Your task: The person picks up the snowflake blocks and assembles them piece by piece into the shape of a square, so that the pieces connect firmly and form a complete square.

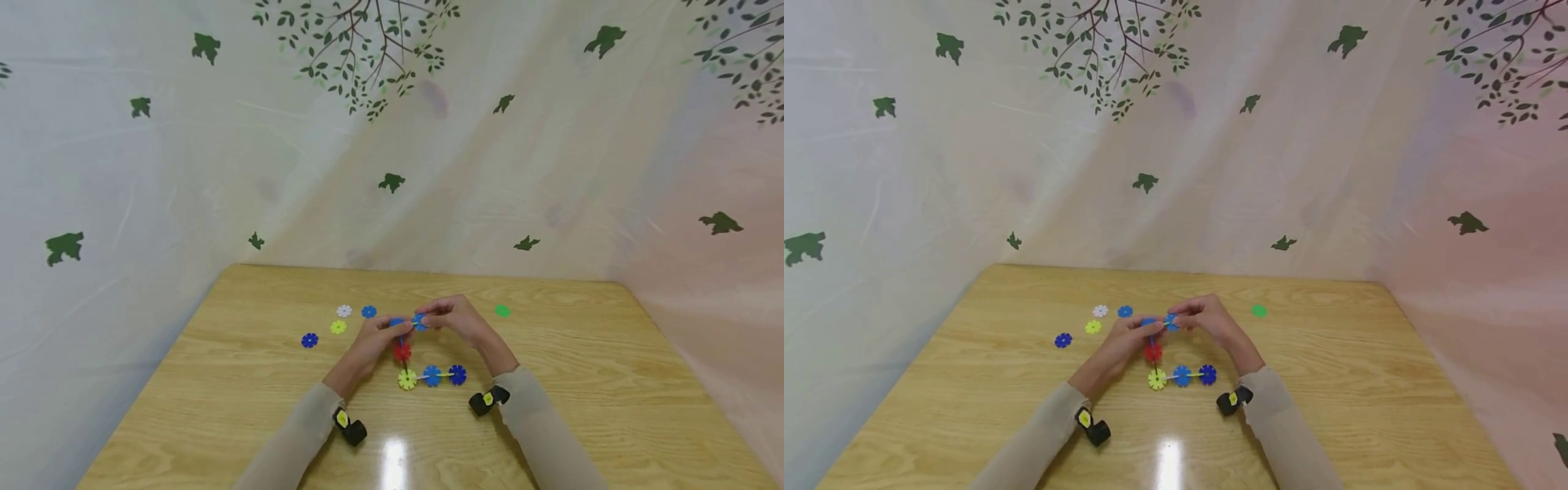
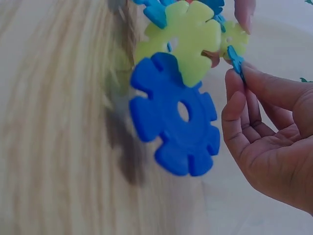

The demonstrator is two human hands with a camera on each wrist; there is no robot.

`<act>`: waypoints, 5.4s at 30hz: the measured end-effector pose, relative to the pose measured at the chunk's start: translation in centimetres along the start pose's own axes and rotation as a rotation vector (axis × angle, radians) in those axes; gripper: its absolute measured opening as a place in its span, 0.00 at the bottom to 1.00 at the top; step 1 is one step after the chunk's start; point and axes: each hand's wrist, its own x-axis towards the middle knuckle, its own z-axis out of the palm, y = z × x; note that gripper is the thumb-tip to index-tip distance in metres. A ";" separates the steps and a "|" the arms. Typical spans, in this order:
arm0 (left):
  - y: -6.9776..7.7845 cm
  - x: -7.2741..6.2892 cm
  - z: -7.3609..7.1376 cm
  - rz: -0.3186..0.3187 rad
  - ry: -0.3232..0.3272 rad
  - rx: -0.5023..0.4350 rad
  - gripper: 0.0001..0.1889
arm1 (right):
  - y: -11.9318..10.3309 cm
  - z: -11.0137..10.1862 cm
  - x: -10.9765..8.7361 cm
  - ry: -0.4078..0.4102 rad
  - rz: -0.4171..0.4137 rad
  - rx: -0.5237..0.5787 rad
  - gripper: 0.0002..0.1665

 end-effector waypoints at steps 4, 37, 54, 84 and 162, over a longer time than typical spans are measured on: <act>0.1 -0.2 0.3 -0.013 -0.044 -0.054 0.19 | 0.1 0.2 0.1 -0.021 -0.005 -0.024 0.16; -0.8 0.0 0.0 -0.028 -0.059 -0.046 0.20 | 2.5 -11.5 -2.4 0.064 -0.016 -0.698 0.16; -0.8 0.0 0.1 -0.032 -0.059 -0.059 0.19 | 4.9 -13.3 -2.7 0.064 -0.044 -0.733 0.13; -0.8 0.0 0.0 -0.027 -0.036 -0.049 0.19 | 2.5 -7.8 -0.4 -0.043 0.015 -0.258 0.14; 0.2 0.1 -0.3 0.022 -0.148 -0.005 0.21 | -0.2 1.1 0.3 0.169 -0.069 -0.037 0.03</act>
